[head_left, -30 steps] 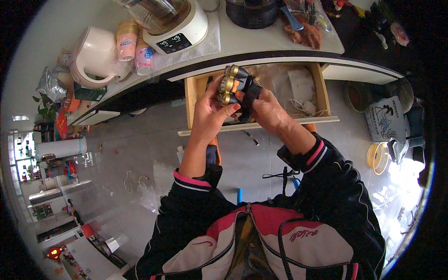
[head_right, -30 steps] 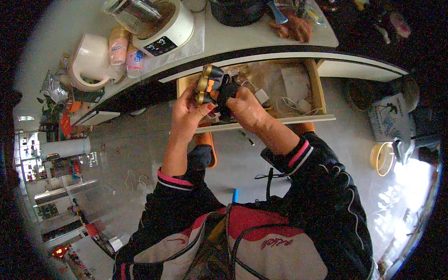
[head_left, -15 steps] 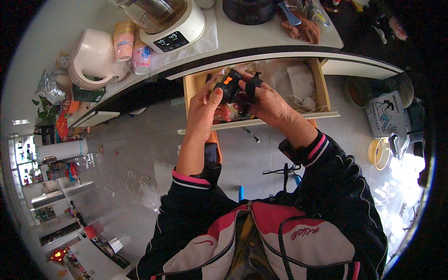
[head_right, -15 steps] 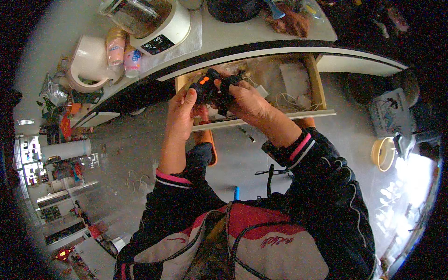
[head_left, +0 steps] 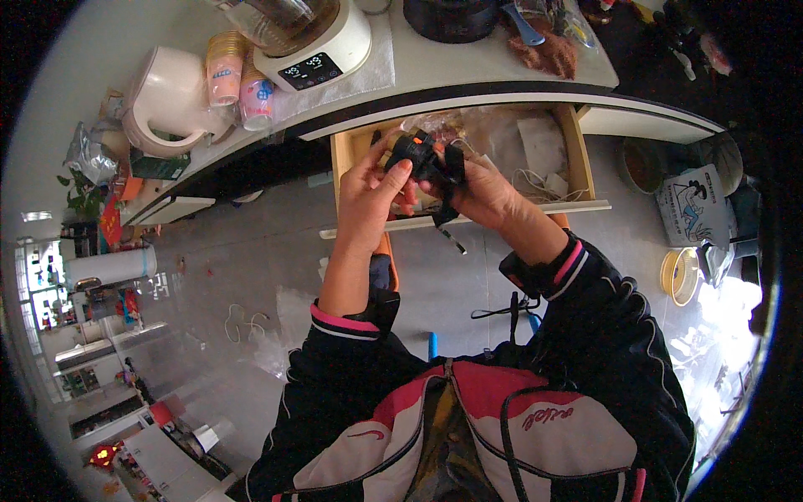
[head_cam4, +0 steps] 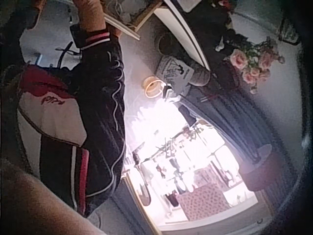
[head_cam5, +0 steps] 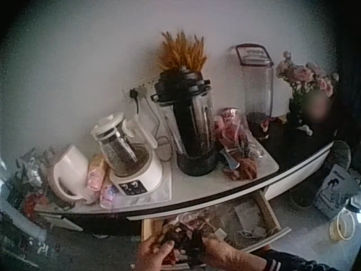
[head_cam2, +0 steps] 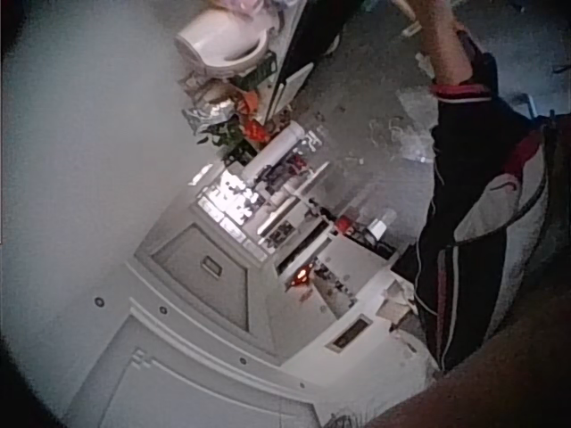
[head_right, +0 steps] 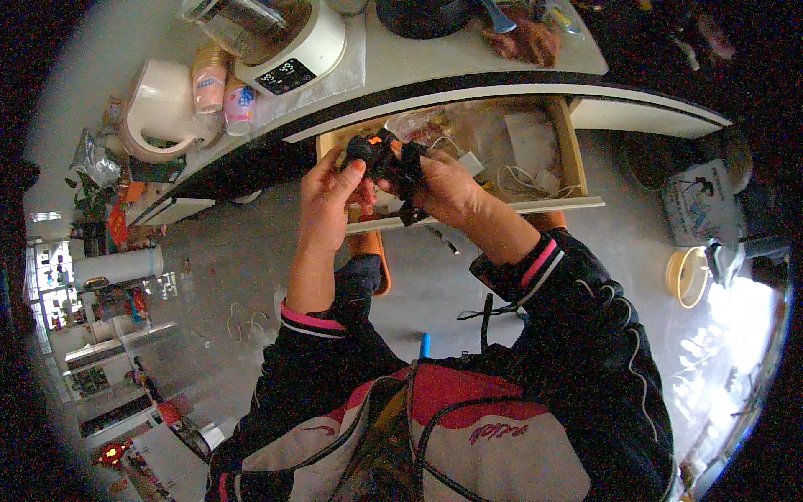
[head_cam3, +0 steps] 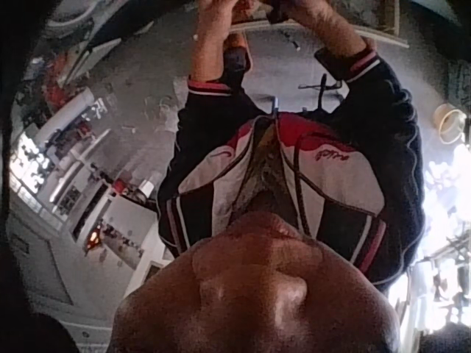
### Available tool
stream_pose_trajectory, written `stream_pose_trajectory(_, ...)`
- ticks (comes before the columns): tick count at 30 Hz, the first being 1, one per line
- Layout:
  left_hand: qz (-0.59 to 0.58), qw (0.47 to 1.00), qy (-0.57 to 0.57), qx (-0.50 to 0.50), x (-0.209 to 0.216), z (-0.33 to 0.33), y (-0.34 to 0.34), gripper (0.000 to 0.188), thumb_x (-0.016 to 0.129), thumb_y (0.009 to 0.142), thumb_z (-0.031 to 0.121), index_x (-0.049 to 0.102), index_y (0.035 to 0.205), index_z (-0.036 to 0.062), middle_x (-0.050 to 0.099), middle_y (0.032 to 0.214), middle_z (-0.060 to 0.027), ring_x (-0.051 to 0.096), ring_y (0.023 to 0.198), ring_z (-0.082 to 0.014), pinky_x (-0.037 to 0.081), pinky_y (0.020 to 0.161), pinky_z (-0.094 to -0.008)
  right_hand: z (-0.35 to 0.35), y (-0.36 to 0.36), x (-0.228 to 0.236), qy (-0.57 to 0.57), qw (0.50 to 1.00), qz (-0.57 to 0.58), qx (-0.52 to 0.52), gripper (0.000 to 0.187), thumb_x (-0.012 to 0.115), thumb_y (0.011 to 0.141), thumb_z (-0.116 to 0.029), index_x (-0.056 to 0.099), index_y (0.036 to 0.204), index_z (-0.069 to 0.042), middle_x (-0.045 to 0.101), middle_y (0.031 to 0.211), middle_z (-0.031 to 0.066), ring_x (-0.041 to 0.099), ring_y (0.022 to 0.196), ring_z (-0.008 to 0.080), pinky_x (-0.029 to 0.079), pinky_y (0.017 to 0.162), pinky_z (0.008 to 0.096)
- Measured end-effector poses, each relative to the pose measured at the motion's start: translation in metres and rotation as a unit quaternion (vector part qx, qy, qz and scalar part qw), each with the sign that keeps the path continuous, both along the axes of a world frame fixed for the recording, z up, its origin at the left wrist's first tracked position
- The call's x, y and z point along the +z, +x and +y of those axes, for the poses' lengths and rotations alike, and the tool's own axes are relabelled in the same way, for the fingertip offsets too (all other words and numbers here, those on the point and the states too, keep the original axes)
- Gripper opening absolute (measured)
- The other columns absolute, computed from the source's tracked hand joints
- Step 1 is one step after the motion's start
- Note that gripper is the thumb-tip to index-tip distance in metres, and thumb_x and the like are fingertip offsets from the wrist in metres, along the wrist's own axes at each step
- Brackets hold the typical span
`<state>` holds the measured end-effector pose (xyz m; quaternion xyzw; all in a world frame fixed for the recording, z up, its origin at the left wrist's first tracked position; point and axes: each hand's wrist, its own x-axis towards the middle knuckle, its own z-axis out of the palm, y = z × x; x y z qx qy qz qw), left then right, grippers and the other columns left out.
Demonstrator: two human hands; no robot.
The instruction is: The person assembles a small electronic device by hand, inserting cylindrical components into a black housing and connecting wires. They retrieve additional parts from a drawer, manipulate the device, and move to another room to plug in a power cable.
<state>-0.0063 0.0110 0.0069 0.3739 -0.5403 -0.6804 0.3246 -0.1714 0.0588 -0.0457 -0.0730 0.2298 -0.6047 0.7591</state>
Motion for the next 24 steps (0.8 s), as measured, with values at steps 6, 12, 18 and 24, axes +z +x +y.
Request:
stream_pose_trajectory(6,0.220,0.964,0.145,0.036,-0.012,-0.011,0.019,0.028,0.058,0.090,0.027,0.060,0.105,0.0037,0.062,0.073,-0.0068,0.058,0.053,-0.0177,0.047,0.046,-0.0278,0.004,0.007,0.036,-0.031,0.945,0.323,0.036,0.049,0.069,0.083,-0.021,0.048,0.123,-0.002,0.060,0.107,0.0064,0.058,0.093,0.0160,0.048,0.083,0.0310)
stream_pose_trajectory(12,0.255,0.945,0.200,0.046,-0.007,-0.006,0.009,0.032,0.052,0.092,0.029,0.058,0.110,0.0035,0.061,0.074,-0.0075,0.059,0.057,-0.0192,0.046,0.047,-0.0309,0.003,0.013,0.036,-0.152,0.903,0.394,-0.084,0.063,0.074,0.078,-0.014,0.040,0.129,-0.001,0.055,0.117,0.0070,0.052,0.107,0.0152,0.043,0.092,0.0288)
stream_pose_trajectory(18,0.274,0.943,0.187,-0.016,-0.019,-0.008,0.015,0.035,0.052,0.092,0.032,0.056,0.112,0.0034,0.062,0.078,-0.0067,0.058,0.058,-0.0188,0.046,0.047,-0.0298,0.006,0.016,0.039,-0.114,0.906,0.388,-0.123,0.055,0.075,0.077,-0.014,0.045,0.122,0.000,0.057,0.110,0.0062,0.053,0.102,0.0146,0.044,0.089,0.0284)
stream_pose_trajectory(24,0.318,0.919,0.233,-0.014,-0.026,-0.002,0.007,0.035,0.055,0.090,0.028,0.055,0.115,0.0029,0.067,0.087,-0.0085,0.060,0.059,-0.0162,0.050,0.046,-0.0286,0.008,0.012,0.038,-0.104,0.891,0.429,-0.105,0.056,0.074,0.078,-0.021,0.044,0.120,0.002,0.056,0.106,0.0068,0.051,0.097,0.0127,0.044,0.085,0.0258)
